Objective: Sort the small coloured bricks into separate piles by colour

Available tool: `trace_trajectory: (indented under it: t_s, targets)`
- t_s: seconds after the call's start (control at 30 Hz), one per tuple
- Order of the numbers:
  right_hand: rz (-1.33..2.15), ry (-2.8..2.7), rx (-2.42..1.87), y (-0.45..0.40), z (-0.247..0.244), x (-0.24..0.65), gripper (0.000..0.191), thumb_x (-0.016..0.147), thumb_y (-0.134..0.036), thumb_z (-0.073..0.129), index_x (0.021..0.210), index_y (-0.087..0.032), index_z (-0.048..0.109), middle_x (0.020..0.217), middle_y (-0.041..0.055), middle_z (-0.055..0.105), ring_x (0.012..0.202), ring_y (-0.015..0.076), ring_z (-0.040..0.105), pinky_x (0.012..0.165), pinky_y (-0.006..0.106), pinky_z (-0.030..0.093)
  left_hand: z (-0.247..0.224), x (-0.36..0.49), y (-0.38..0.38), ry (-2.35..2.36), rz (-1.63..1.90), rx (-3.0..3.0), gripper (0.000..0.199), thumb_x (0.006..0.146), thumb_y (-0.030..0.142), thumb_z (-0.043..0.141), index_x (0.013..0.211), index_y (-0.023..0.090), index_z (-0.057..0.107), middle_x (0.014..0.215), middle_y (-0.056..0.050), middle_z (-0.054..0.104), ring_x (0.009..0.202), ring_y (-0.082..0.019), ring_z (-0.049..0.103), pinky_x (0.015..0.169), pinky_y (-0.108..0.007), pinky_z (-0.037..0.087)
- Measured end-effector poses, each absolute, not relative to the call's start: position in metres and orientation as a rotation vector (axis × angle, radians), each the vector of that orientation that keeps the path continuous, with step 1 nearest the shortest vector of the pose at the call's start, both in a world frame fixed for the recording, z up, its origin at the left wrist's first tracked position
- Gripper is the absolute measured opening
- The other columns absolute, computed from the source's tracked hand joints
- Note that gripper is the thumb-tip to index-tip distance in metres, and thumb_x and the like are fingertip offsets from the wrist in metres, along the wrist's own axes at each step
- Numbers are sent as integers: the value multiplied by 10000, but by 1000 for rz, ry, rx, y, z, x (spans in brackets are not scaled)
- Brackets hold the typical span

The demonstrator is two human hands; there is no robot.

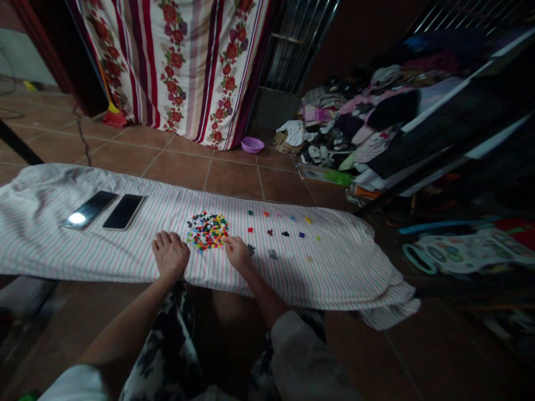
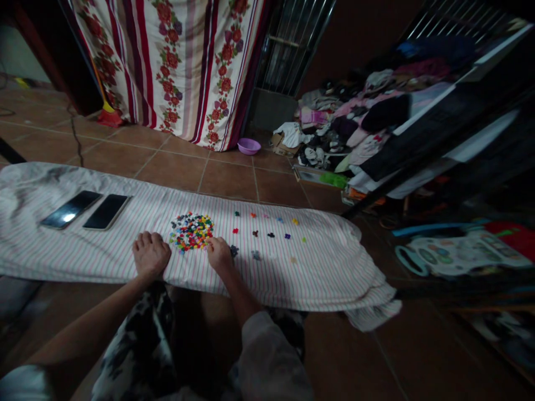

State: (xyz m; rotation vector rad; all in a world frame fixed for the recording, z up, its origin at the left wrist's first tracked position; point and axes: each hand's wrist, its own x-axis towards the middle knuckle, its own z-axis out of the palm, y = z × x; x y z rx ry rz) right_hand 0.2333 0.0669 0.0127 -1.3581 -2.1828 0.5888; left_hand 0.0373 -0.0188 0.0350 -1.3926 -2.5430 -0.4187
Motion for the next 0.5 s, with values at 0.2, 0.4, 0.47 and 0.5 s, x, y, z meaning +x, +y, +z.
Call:
trace_trajectory:
  t_s: [0.2, 0.4, 0.47, 0.5]
  targets:
    - [495, -2199, -1397, 59, 13, 229, 289, 838, -71, 513, 1015, -211, 692, 975, 48, 659, 892, 175, 627, 826, 270, 478, 37, 38, -20, -2562, -449, -1391, 400, 854, 261, 383, 1124, 39, 577, 1253, -273, 543, 1269, -378, 429, 1014, -507, 316]
    - [469, -2228, -1431, 57, 16, 227, 219, 848, -94, 558, 992, -213, 674, 981, 45, 649, 909, 172, 618, 816, 255, 471, 34, 37, -22, -2518, -459, -1401, 400, 871, 269, 346, 1087, 23, 577, 1231, -272, 542, 1267, -377, 432, 1015, -488, 329]
    - [470, -2231, -1452, 56, 18, 226, 194, 864, -111, 562, 989, -210, 671, 983, 46, 648, 898, 169, 619, 806, 251, 469, 34, 37, -22, -2517, -469, -1401, 403, 870, 270, 350, 1091, 22, 577, 1239, -277, 537, 1268, -378, 432, 1011, -492, 330]
    - [468, -2231, -1457, 56, 19, 226, 181, 873, -121, 560, 989, -208, 669, 984, 48, 648, 891, 168, 620, 803, 250, 468, 34, 36, -21, -2518, -470, -1402, 403, 868, 271, 354, 1092, 23, 578, 1236, -277, 539, 1266, -378, 432, 1009, -494, 331]
